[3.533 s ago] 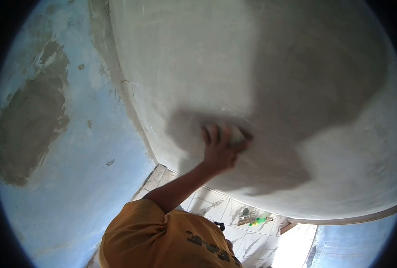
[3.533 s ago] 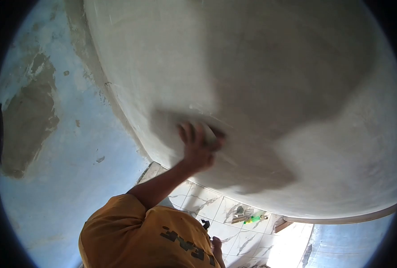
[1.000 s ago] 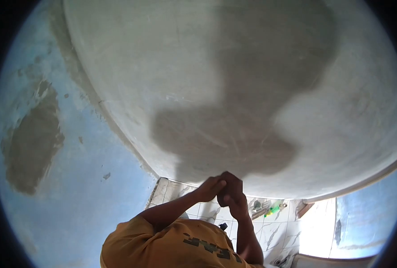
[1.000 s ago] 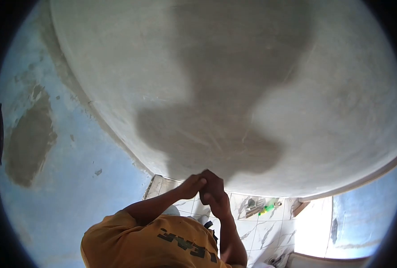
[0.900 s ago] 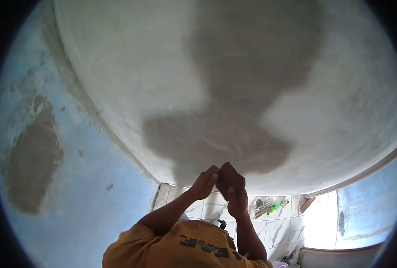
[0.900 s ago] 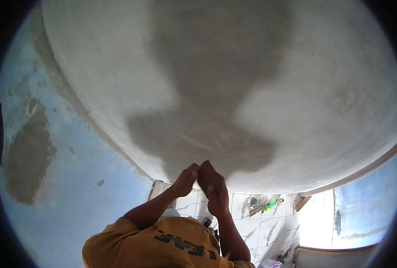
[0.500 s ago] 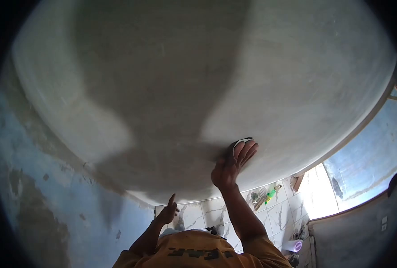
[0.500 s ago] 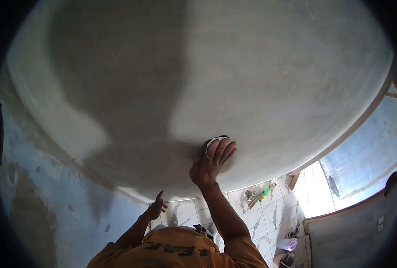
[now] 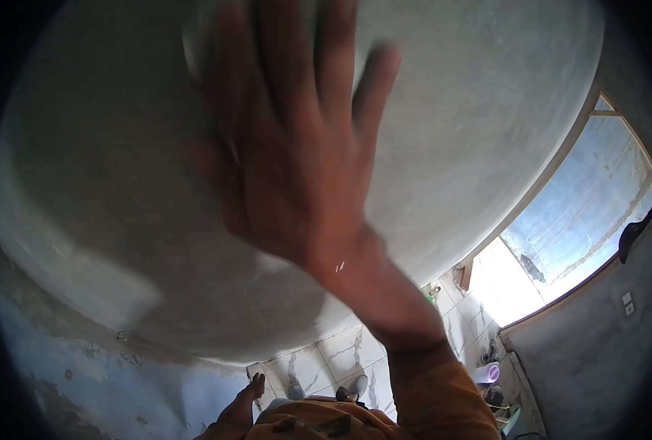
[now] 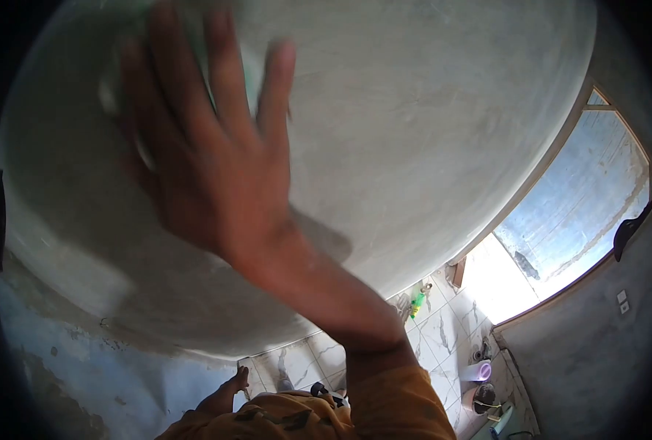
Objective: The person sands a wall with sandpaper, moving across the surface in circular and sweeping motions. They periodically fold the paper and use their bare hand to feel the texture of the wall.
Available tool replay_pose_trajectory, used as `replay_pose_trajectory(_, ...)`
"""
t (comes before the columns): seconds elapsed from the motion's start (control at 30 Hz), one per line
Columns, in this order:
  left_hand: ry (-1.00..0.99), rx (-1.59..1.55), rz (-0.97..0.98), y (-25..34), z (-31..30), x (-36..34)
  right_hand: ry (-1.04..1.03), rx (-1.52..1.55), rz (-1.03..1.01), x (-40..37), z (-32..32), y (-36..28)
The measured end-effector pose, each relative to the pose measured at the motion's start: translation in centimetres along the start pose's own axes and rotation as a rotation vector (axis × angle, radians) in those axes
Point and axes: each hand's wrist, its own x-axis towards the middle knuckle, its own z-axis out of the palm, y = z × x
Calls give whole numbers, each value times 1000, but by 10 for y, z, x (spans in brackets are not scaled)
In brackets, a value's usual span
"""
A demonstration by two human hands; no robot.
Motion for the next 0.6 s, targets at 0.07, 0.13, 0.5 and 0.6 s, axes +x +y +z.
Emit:
replay_pose_trajectory(0.07,-109,-171,-54,6,-1,-3,-85,-29,66,-76,15,7)
replay_pose_trajectory(0.13,48,-140,144,9,12,4,-279,-51,177,-170,23,11)
replay_pose_trajectory(0.5,92,-144,-14,-5,22,-13,-132,187,242,-53,3,-12)
replay_pose_trajectory(0.6,76,-151,-74,-9,16,-27,329,307,25,40,24,-33)
